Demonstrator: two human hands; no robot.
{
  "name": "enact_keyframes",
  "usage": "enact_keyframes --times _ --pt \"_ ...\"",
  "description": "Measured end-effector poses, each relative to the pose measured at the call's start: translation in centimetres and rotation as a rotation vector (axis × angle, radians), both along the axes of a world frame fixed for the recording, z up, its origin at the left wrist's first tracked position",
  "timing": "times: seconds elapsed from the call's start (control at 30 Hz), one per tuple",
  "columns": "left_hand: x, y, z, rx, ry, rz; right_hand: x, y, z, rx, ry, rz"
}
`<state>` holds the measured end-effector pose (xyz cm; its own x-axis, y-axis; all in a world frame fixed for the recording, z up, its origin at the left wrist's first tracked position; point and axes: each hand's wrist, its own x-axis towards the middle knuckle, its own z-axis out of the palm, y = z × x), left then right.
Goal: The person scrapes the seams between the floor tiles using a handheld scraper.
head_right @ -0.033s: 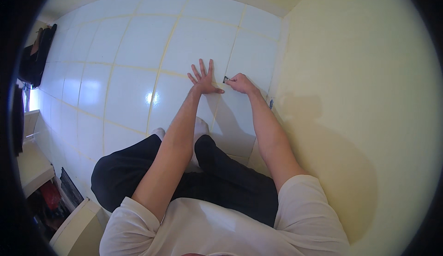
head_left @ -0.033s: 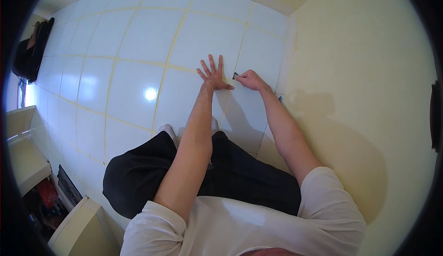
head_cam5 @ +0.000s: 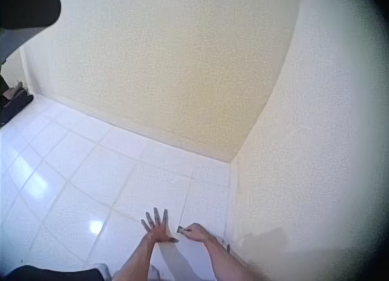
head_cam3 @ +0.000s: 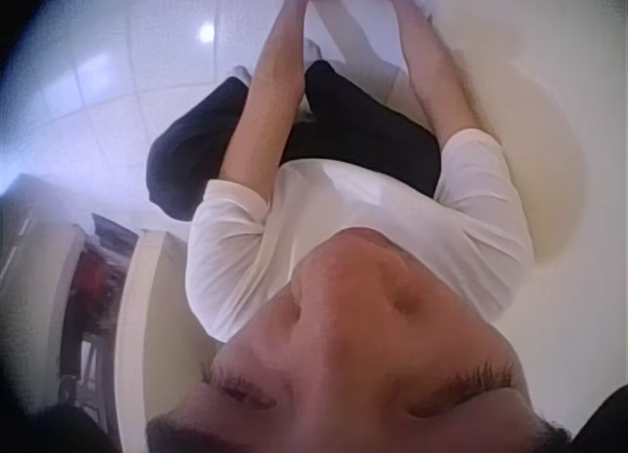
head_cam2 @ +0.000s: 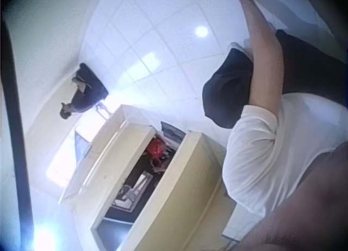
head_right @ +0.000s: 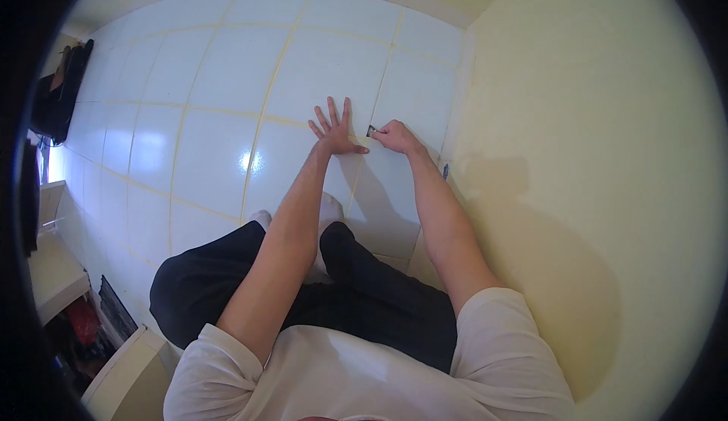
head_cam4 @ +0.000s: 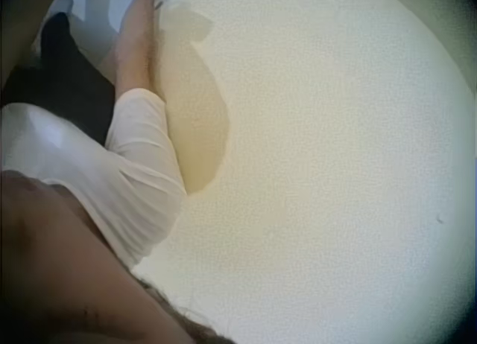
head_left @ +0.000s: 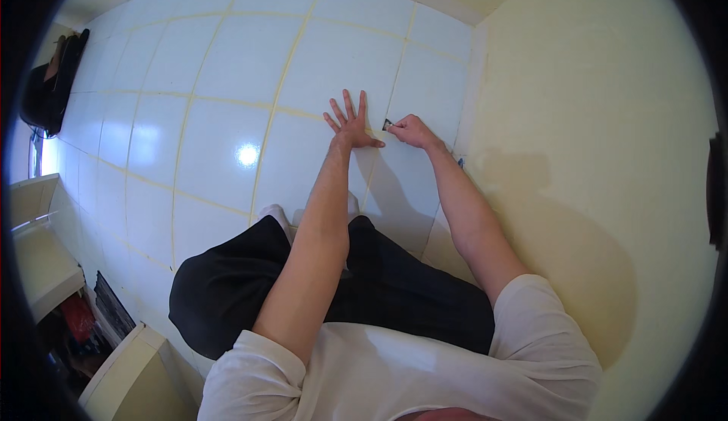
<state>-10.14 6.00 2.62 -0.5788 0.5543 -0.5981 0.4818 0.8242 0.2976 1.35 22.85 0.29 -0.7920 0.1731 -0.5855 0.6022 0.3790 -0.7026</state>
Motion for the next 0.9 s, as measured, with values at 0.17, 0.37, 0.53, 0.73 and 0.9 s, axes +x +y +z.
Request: enact_keyframes --times 0.17,0.37,0.53,0.73,0.9 --pt "0.2 0.3 0.0 0.008 0.003 -0.007 -0.1 0.2 -0.5 0.206 0.097 -0.135" --pt "0.1 0.3 0.0 0.01 -0.001 -0.01 -0.1 0.2 0.0 0.156 0.05 -0.076" --pt "0.1 0.2 -0.2 -0.001 0.008 -0.012 -0.2 0.5 0.2 0.096 0.027 -0.021" --pt "-0.1 0.1 -0.3 -0.013 0.014 -0.008 0.0 -0.2 -0.5 0.057 0.012 -0.223" --pt "-0.2 0.4 -0.3 0.005 -0.001 -0.003 -0.1 0.4 -0.8 0.0 0.015 -0.052"
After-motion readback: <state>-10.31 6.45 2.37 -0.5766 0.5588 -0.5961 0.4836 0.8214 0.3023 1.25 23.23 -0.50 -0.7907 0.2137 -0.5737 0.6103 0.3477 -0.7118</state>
